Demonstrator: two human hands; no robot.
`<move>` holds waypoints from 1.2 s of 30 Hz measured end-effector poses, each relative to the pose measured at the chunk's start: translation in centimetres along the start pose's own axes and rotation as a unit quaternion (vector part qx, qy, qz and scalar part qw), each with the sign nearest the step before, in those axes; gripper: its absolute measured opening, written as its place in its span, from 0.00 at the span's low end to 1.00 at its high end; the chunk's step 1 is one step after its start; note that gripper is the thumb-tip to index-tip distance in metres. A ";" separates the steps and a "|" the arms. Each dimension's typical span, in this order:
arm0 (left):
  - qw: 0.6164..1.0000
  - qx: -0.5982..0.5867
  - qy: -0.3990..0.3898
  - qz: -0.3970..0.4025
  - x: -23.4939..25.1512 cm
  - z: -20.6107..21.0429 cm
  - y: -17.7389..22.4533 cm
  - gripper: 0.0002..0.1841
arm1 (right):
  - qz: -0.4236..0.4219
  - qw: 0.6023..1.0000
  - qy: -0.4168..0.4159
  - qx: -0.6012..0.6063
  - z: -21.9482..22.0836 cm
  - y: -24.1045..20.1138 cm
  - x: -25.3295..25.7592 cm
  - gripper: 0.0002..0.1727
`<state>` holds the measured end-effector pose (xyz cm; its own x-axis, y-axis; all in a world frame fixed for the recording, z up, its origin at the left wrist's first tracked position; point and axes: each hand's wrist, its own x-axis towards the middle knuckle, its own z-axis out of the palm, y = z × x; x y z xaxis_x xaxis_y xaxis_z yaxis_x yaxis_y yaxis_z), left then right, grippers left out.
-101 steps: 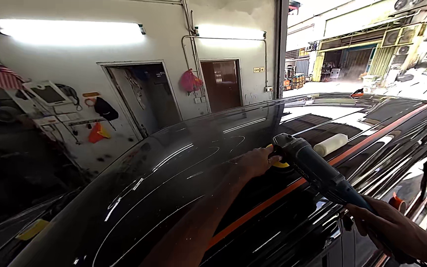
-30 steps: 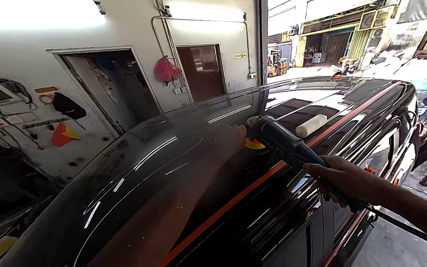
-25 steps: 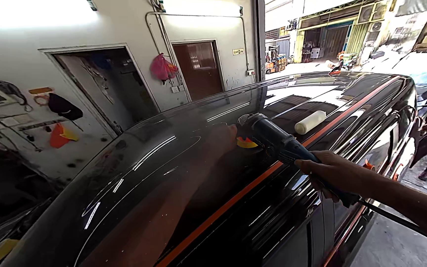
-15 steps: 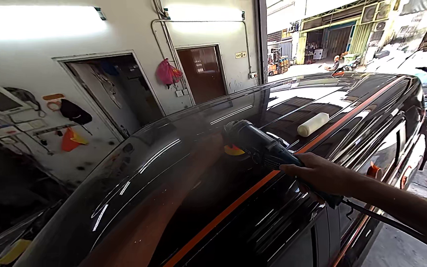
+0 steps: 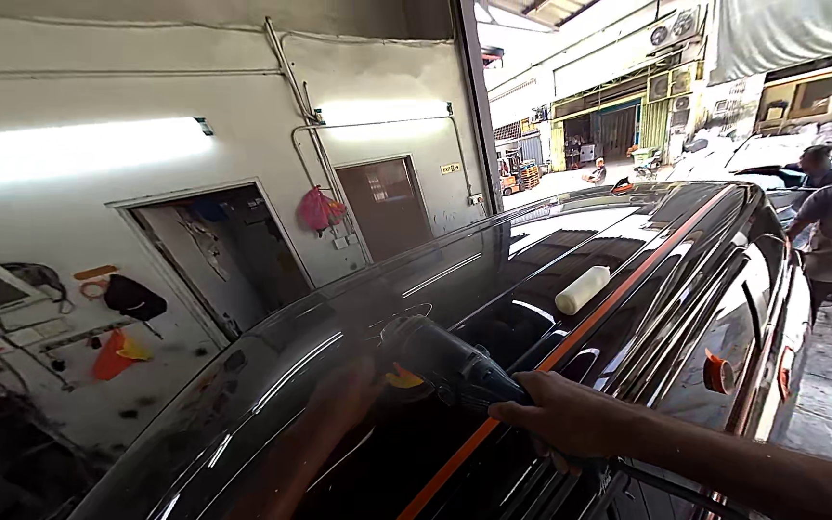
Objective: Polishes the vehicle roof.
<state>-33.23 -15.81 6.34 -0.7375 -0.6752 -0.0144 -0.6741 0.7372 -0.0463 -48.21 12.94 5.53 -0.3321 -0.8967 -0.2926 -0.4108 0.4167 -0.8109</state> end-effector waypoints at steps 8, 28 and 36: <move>0.997 -0.012 0.009 0.075 6.0 -0.7 6.0 0.22 | 0.040 0.997 0.068 0.017 -4.1 2.0 -1.2 0.28; 0.994 0.005 0.011 0.108 9.3 -1.1 8.2 0.20 | 0.035 0.995 0.086 0.044 -6.4 3.4 0.5 0.25; 0.999 -0.014 0.001 0.047 2.8 -0.2 2.8 0.19 | 0.029 0.999 0.019 0.009 -3.0 1.0 -0.1 0.26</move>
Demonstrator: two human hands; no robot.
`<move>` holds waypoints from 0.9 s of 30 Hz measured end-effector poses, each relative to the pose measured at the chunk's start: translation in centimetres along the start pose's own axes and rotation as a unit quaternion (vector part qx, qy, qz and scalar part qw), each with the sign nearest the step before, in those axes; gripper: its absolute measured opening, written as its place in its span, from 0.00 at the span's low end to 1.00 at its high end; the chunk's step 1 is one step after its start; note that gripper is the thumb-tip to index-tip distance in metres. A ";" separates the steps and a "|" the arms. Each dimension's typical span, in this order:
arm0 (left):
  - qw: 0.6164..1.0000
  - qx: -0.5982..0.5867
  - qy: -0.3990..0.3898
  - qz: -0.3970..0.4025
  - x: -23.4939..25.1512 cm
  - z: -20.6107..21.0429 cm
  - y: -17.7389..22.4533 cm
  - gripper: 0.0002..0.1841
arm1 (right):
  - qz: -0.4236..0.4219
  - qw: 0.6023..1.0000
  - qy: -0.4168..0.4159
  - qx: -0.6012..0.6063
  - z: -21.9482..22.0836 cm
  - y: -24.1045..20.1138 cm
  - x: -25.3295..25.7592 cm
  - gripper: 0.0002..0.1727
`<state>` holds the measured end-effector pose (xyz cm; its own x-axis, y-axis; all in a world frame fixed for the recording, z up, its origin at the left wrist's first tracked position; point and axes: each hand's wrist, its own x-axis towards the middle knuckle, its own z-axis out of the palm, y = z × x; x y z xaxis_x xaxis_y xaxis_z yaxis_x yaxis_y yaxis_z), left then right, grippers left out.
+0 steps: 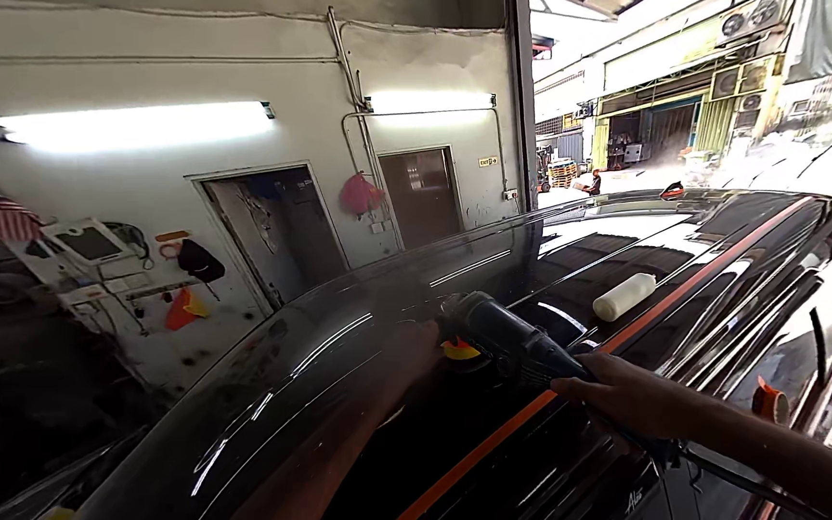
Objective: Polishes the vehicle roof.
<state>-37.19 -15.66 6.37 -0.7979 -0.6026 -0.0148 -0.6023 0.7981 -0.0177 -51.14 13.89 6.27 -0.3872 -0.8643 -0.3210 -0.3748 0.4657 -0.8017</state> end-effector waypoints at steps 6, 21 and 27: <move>0.997 0.004 -0.037 -0.073 -6.1 -0.3 -0.7 0.23 | -0.033 0.998 -0.038 -0.040 2.5 0.3 -1.1 0.27; 0.999 0.028 0.004 0.028 0.8 -0.3 7.5 0.18 | 0.006 0.998 0.049 0.034 -2.0 5.0 -3.7 0.24; 0.993 0.047 0.011 0.110 5.3 -0.7 12.9 0.18 | 0.024 0.991 0.109 0.071 -4.3 7.8 -5.4 0.23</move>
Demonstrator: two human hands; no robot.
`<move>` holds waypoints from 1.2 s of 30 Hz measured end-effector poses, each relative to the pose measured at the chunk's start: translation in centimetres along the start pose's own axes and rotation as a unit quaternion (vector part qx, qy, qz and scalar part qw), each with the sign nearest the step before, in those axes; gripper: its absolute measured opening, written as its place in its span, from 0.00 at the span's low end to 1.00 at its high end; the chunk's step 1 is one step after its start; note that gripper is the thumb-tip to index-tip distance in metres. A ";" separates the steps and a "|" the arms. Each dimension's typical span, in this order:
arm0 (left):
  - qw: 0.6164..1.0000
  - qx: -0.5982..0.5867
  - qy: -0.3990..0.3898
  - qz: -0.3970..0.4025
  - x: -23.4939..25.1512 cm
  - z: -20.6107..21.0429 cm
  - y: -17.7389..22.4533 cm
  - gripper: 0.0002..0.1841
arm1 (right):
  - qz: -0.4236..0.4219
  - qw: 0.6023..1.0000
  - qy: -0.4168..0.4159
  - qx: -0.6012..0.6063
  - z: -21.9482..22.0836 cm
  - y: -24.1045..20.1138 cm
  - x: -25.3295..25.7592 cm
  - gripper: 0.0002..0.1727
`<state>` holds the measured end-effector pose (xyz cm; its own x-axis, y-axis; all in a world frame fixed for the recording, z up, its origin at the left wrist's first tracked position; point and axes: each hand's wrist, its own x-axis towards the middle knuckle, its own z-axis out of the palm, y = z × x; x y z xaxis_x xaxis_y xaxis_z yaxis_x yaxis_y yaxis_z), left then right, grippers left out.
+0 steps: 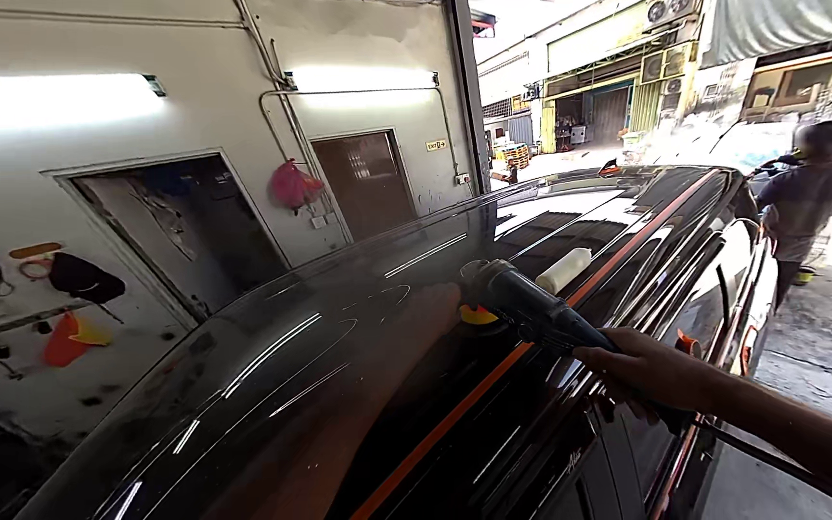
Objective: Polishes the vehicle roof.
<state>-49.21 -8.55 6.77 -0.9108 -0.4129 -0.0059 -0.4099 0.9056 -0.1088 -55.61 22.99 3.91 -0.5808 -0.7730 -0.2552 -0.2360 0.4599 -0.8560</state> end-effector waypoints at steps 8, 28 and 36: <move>1.000 -0.002 -0.009 0.014 0.0 -0.3 1.7 0.17 | 0.009 1.000 0.018 0.012 -0.1 1.2 -1.3 0.22; 0.992 -0.011 -0.028 -0.123 -15.6 2.1 -3.4 0.24 | -0.071 0.989 -0.073 -0.109 7.5 0.7 -4.5 0.27; 0.984 0.002 -0.031 -0.177 -18.6 2.7 -5.2 0.28 | -0.116 0.978 -0.111 -0.131 9.4 0.6 -2.9 0.28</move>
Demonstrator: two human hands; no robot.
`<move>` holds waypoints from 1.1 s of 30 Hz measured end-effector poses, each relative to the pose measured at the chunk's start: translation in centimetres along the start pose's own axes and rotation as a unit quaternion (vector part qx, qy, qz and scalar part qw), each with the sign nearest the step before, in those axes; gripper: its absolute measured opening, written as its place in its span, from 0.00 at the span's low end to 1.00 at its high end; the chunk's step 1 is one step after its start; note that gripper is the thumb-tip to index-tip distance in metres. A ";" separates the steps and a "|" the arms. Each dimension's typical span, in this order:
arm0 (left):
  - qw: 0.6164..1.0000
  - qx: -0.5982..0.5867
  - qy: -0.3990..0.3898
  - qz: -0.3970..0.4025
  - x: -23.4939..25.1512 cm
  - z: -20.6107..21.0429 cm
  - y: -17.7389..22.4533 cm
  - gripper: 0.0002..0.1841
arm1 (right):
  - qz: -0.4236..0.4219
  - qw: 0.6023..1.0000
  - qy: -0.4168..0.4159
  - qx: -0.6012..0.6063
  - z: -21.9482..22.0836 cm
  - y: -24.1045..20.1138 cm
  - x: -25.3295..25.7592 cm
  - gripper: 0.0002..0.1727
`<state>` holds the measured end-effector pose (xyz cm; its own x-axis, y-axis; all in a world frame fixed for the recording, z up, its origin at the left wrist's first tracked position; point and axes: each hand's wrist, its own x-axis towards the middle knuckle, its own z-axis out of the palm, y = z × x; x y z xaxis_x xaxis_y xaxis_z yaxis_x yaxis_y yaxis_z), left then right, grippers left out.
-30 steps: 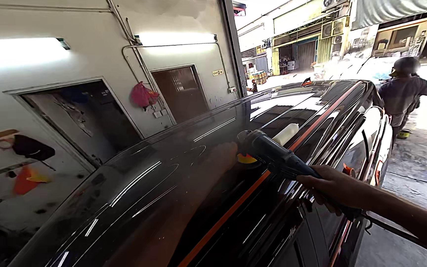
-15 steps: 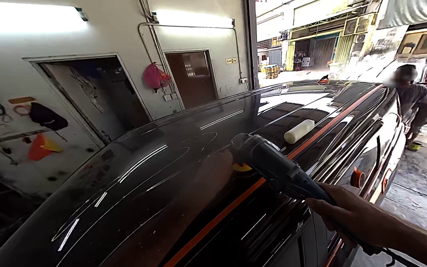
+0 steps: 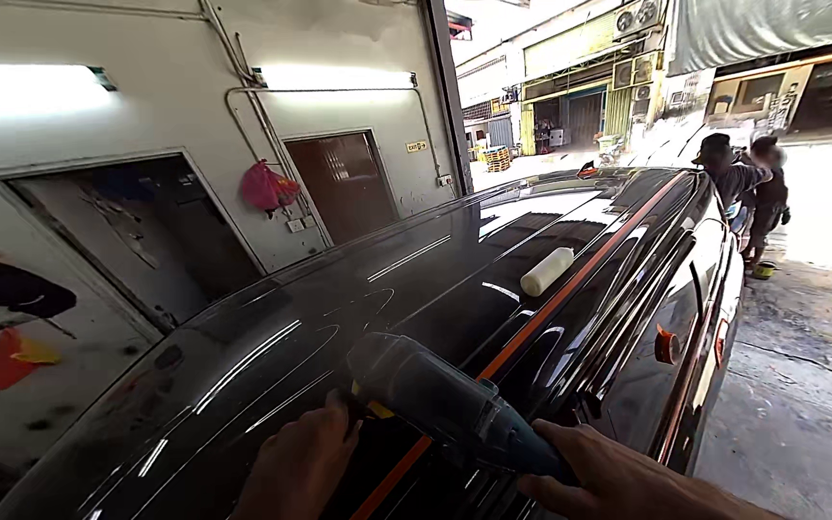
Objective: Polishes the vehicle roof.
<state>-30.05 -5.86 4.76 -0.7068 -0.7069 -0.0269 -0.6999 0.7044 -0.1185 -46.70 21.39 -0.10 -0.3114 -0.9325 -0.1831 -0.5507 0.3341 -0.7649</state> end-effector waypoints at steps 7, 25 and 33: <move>0.999 0.011 0.003 0.030 4.2 -1.3 4.3 0.22 | 0.043 0.997 0.061 0.030 -2.4 2.6 0.4 0.27; 0.991 0.001 0.028 0.131 9.9 -3.0 10.2 0.17 | 0.077 0.985 0.111 0.106 -6.4 4.7 -0.4 0.24; 0.994 -0.009 0.009 0.108 6.0 -1.8 4.0 0.18 | 0.052 0.992 0.082 0.074 -2.8 2.1 0.0 0.29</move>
<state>-37.28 -7.16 5.89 -0.8425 -0.5378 -0.0309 -0.5333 0.8407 -0.0936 -50.05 22.47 0.01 -0.4892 -0.8549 -0.1730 -0.3919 0.3926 -0.8320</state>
